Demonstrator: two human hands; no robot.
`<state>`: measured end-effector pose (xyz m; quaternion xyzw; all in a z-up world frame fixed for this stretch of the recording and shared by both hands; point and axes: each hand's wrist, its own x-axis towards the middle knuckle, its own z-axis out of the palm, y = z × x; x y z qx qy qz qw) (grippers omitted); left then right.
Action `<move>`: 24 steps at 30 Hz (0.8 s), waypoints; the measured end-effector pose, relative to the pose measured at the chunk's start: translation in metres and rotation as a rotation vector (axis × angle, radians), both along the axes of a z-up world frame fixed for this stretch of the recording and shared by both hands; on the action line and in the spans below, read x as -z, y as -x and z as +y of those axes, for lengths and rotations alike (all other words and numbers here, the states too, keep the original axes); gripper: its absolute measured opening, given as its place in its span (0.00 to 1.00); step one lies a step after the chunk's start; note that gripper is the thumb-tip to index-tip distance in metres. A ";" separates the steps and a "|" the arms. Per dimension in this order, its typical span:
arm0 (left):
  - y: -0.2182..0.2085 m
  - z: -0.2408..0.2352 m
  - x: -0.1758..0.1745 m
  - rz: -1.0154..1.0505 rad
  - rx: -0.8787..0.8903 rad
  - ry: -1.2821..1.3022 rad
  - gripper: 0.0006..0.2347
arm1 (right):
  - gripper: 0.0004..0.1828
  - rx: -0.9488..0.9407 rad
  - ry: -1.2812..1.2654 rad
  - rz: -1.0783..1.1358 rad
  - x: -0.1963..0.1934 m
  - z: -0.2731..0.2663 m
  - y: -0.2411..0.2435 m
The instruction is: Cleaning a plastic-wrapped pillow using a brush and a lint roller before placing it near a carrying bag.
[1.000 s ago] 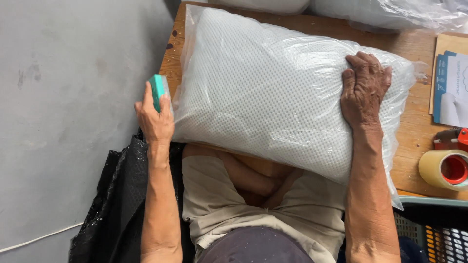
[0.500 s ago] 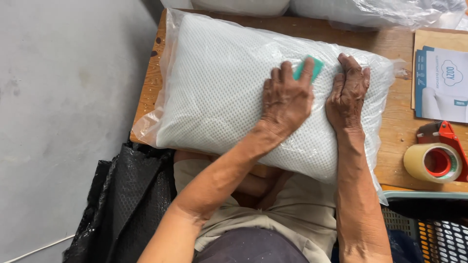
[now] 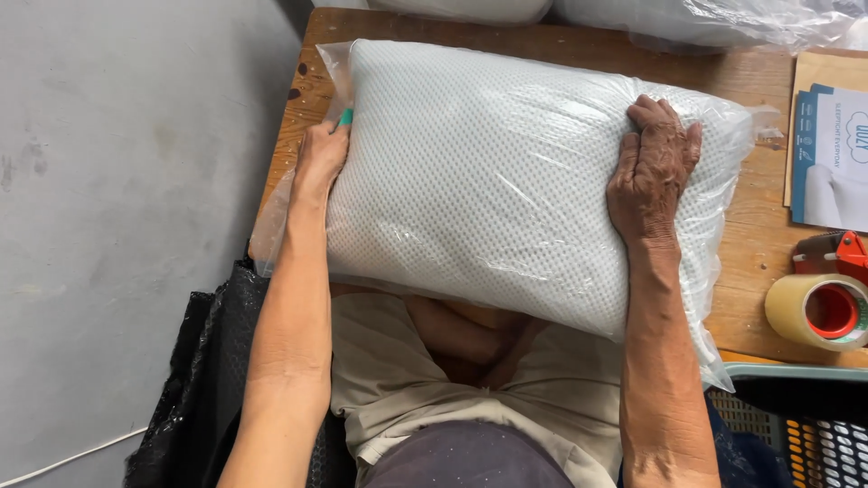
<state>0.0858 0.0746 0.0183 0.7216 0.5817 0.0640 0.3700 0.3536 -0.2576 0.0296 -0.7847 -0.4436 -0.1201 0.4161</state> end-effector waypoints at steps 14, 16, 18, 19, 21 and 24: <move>-0.198 -0.200 -0.064 -0.078 0.554 -0.679 0.22 | 0.15 0.021 -0.007 -0.017 0.006 -0.005 -0.001; -0.212 -0.215 -0.049 -0.006 0.640 -0.682 0.22 | 0.16 0.022 0.007 -0.018 0.007 -0.007 -0.004; -0.213 -0.204 -0.041 0.029 0.639 -0.742 0.20 | 0.16 -0.008 0.036 0.002 0.004 -0.009 -0.004; -0.206 -0.180 -0.042 0.027 0.640 -0.744 0.20 | 0.16 -0.006 0.034 0.001 0.002 -0.008 -0.004; -0.185 -0.133 -0.041 0.093 0.510 -0.805 0.19 | 0.16 -0.013 0.020 -0.037 0.001 -0.006 0.000; -0.142 -0.045 -0.050 0.239 0.340 -0.564 0.17 | 0.16 -0.004 0.019 -0.036 0.000 -0.003 0.001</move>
